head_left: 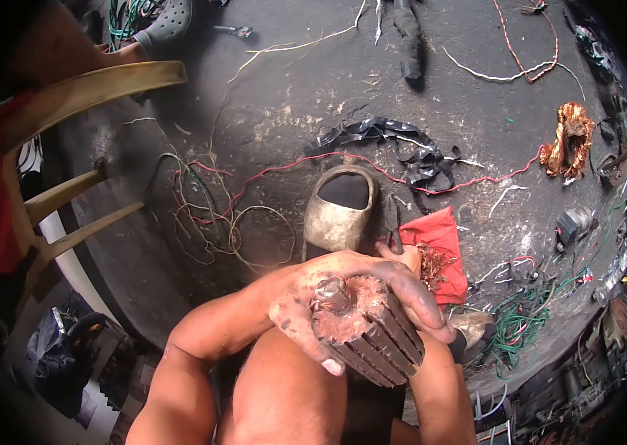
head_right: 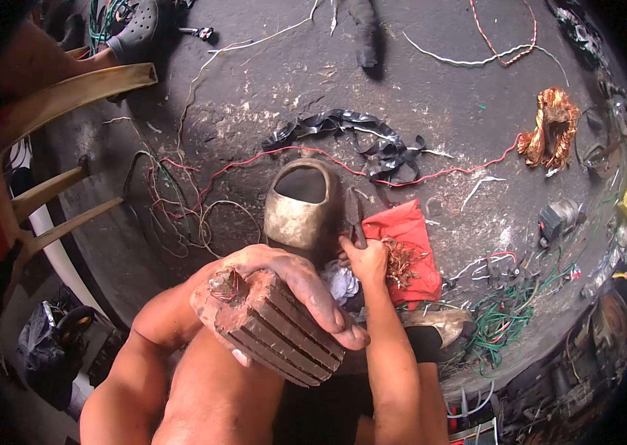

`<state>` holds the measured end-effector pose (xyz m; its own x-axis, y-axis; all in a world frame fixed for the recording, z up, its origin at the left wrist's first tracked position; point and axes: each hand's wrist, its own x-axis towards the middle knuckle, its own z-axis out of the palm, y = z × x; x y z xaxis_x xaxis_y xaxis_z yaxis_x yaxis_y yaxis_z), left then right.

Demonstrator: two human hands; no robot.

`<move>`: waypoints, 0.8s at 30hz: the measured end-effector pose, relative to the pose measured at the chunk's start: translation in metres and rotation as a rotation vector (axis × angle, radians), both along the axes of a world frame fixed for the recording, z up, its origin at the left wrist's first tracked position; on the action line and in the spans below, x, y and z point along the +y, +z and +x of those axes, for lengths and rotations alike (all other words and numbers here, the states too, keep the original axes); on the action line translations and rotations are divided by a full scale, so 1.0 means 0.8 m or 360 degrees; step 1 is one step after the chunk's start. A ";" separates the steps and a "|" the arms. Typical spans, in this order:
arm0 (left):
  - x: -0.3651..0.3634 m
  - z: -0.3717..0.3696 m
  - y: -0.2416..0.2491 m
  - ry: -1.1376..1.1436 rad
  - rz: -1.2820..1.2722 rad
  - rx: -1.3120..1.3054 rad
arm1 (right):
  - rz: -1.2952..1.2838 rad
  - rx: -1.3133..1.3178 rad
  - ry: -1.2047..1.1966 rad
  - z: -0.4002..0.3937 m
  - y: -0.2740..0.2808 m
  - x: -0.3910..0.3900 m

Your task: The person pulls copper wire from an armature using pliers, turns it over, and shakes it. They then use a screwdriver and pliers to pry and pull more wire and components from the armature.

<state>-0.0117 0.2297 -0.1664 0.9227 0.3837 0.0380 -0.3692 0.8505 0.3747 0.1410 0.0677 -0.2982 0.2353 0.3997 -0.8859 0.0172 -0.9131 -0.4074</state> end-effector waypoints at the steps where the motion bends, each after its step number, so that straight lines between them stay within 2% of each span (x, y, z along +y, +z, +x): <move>1: 0.002 0.000 0.003 -0.0031 0.0013 0.0006 | -0.0124 -0.0053 0.0099 0.000 0.004 0.005; 6: 0.002 0.002 0.002 -0.0075 0.0044 0.0004 | -0.0091 -0.0050 0.0107 -0.001 -0.004 -0.002; 8: 0.011 0.000 0.004 -0.0153 0.0266 0.0066 | -0.0118 -0.0002 0.0069 -0.001 -0.013 -0.009; 11: 0.010 0.008 0.002 -0.0063 0.0329 0.0076 | -0.0141 0.0051 0.0019 -0.001 -0.023 -0.018; 12: 0.007 0.006 -0.004 -0.0124 0.0358 0.0100 | -0.0085 0.0035 0.0070 0.000 -0.043 -0.037; 13: 0.006 0.003 -0.006 -0.0193 0.0395 0.0109 | -0.0080 -0.0046 0.0191 0.004 -0.024 -0.025; 15: 0.006 0.000 0.010 -0.0226 0.0239 0.0403 | 0.0023 0.0018 0.0095 -0.001 -0.065 -0.059; 17: 0.010 -0.005 0.007 -0.0246 0.0226 0.0468 | 0.0066 -0.0257 0.0355 -0.005 -0.082 -0.074; 20: 0.009 0.000 -0.011 -0.0075 0.0175 0.0328 | 0.0137 -0.0452 0.0425 -0.004 -0.040 -0.044; 21: 0.007 0.002 -0.006 0.0002 -0.0037 0.0361 | 0.0138 -0.0476 0.0400 -0.003 -0.032 -0.038; 24: 0.024 0.022 0.004 0.0108 -0.0009 0.0666 | 0.0135 -0.0514 0.0248 -0.005 -0.030 -0.038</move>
